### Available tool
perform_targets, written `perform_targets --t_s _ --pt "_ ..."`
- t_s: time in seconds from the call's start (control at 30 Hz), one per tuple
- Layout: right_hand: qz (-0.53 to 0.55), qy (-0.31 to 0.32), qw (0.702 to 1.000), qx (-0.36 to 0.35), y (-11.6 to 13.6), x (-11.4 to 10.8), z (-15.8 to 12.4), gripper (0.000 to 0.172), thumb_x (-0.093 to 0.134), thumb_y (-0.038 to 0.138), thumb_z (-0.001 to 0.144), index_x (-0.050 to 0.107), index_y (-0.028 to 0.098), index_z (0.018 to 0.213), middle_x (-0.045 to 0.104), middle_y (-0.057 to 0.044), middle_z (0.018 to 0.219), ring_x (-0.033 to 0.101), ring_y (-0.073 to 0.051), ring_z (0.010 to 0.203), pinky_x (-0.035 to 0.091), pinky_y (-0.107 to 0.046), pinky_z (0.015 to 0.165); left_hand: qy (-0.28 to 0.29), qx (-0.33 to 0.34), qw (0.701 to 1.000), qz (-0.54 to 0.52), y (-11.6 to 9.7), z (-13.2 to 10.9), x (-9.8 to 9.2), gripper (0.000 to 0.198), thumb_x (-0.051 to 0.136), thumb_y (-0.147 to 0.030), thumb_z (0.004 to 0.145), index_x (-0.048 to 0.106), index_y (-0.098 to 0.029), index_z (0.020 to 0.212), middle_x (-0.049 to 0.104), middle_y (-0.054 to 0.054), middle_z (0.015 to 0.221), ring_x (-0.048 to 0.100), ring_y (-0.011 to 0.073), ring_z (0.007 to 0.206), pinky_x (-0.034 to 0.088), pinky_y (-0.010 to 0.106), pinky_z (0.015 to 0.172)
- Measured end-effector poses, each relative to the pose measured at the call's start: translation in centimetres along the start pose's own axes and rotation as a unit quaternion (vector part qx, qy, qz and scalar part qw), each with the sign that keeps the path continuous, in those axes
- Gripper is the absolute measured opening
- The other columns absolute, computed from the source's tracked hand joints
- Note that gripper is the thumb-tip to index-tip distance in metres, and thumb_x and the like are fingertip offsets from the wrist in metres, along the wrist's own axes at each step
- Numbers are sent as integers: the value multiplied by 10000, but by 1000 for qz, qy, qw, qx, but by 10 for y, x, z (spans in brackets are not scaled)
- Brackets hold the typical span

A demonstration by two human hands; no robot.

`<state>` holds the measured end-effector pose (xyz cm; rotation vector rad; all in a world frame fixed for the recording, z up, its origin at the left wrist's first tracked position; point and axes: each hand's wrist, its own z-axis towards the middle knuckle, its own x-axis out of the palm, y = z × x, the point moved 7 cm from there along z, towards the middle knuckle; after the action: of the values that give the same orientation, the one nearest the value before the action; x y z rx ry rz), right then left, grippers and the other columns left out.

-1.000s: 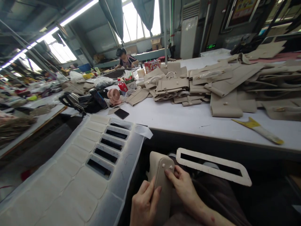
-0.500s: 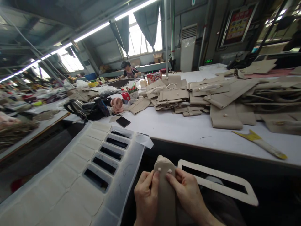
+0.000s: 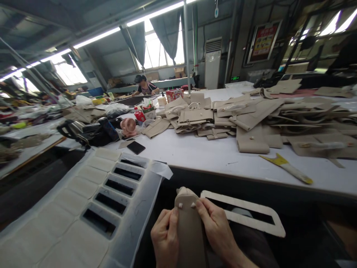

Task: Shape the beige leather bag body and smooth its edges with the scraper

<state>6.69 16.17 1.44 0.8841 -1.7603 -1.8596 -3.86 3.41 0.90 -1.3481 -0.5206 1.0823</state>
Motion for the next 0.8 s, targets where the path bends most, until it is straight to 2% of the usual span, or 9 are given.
perform_targets --t_s 0.17,0.37,0.57,0.63,0.7,0.73,0.8 --pt "-20 -38 999 -15 -6 -3 3 571 403 663 963 557 191 681 548 -28 642 472 -169 591 325 -278 541 1 17 1000 4 -1 -6 3 409 512 -423 968 615 -166 667 540 2 688 504 110 607 393 220 565" --pt "-7 -42 999 -25 -10 -2 0 526 484 651 936 595 187 716 592 -42 673 497 -176 601 359 -267 525 14 17 999 33 -14 -10 2 274 572 -427 942 685 -186 876 572 15 804 547 134 726 418 244 653" --pt "-47 -32 998 20 -13 -6 -8 588 547 738 831 709 182 935 667 -63 732 597 -230 650 446 -251 466 -37 -8 999 6 -32 -20 -15 407 556 -384 954 587 -166 611 497 6 685 485 118 659 361 266 603" --pt "-58 28 998 23 -12 6 -8 604 580 750 795 720 201 1003 703 -68 803 648 -254 718 519 -246 518 -74 -16 997 -8 -35 -22 -29 426 579 -372 938 559 -162 568 471 1 655 465 114 643 347 267 590" --pt "-37 101 994 24 -7 26 -13 643 606 771 747 714 225 1068 731 -75 921 691 -278 824 587 -250 627 -136 -29 990 -20 -33 -29 -58 426 598 -374 919 557 -158 554 464 0 649 454 114 645 349 263 592" --pt "-17 131 991 27 -5 37 -18 670 623 778 719 703 238 1107 734 -78 997 700 -288 896 605 -253 688 -176 -40 983 -29 -32 -36 -78 421 607 -389 908 563 -156 561 473 0 653 452 114 646 356 257 592" --pt "20 171 984 43 -3 56 -31 737 665 783 656 671 257 1173 720 -88 1115 687 -300 1020 609 -255 772 -269 -70 959 -59 -27 -62 -132 415 627 -447 879 566 -154 591 484 -9 639 437 107 620 361 242 570"
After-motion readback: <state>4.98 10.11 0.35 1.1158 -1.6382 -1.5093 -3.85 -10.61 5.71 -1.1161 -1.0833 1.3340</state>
